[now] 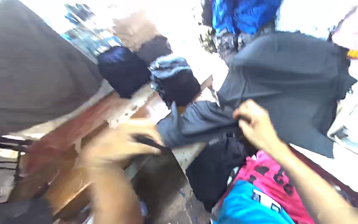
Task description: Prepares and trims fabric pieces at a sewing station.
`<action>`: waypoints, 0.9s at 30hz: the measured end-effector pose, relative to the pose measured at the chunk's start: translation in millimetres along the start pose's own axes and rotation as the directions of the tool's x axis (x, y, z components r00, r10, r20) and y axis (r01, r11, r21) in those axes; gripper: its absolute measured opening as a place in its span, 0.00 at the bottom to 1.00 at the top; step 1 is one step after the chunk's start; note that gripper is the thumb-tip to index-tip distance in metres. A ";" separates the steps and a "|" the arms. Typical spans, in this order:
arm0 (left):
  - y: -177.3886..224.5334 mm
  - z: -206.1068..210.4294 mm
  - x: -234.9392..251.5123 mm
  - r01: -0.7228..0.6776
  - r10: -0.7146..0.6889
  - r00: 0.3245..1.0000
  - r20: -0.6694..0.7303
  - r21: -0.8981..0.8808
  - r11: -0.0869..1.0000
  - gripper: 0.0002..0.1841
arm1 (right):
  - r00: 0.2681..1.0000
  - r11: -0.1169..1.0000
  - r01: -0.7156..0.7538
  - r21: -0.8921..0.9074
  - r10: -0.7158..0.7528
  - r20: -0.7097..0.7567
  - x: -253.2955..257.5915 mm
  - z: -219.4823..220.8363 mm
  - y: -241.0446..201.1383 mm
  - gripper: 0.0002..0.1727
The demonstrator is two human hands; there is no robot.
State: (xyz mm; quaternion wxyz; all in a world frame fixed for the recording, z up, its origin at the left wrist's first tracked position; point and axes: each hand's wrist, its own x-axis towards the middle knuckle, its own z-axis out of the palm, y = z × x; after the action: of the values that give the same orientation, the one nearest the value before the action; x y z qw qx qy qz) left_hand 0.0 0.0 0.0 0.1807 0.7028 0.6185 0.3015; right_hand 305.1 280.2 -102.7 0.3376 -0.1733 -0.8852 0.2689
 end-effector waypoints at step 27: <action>-177.7 297.8 262.1 0.119 -0.603 0.712 -0.360 -0.785 0.608 0.30 | 0.617 0.762 -0.644 -0.068 0.570 0.542 -170.8 104.5 147.9 0.18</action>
State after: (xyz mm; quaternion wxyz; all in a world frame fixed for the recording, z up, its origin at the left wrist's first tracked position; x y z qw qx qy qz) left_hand 71.6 321.9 -283.2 0.2951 0.2937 0.6106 0.6737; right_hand 373.0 276.8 -342.2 -0.0218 -0.3582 -0.8107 0.4626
